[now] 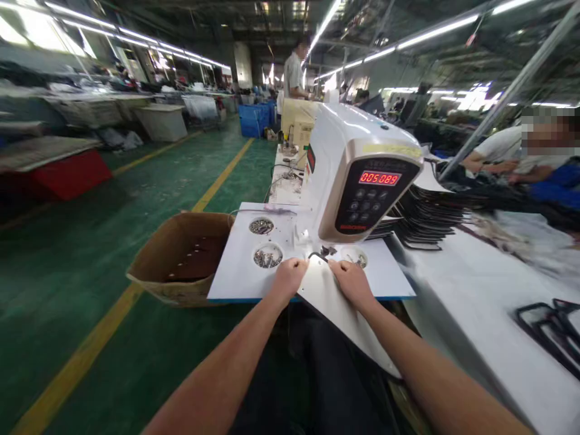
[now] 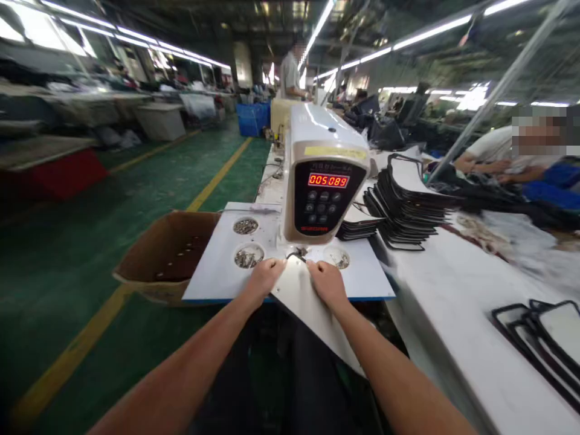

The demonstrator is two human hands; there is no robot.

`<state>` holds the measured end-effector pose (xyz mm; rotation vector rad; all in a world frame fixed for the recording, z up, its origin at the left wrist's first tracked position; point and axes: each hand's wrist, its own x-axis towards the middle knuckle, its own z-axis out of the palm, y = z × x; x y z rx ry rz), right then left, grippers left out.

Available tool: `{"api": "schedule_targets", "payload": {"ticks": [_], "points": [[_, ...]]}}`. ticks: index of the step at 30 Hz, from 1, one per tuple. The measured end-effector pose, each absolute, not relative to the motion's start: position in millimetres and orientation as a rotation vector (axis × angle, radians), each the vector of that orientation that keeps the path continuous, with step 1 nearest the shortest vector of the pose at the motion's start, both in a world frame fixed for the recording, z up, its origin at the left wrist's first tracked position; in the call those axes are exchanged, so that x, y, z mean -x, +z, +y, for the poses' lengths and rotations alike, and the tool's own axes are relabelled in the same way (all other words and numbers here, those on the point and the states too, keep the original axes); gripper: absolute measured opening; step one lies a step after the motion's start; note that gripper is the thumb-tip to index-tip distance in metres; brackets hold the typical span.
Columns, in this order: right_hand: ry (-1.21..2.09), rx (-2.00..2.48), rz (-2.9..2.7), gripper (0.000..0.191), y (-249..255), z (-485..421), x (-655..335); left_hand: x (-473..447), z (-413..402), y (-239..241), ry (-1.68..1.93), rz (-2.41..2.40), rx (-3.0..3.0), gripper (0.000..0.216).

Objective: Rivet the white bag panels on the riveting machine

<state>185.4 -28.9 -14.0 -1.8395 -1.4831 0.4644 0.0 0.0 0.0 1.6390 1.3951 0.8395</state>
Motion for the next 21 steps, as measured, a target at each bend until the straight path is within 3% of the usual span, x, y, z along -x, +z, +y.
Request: {"api": "schedule_targets", "payload": {"ticks": [6, 10, 14, 21], "points": [[0.726, 1.707, -1.175, 0.04, -42, -82, -180, 23, -51, -18, 0.931, 1.464, -1.52, 0.044], [0.478, 1.625, -1.393, 0.047, -26, -89, -184, 15, -50, -14, 0.786, 1.333, -1.718, 0.042], [0.45, 1.654, -1.782, 0.04, -5, -69, -180, -2, -35, -6, 0.728, 1.178, -1.847, 0.038], [0.352, 1.746, -1.696, 0.046, -9, -27, -184, -3, -4, -7, 0.728, 1.344, -1.938, 0.041]]}}
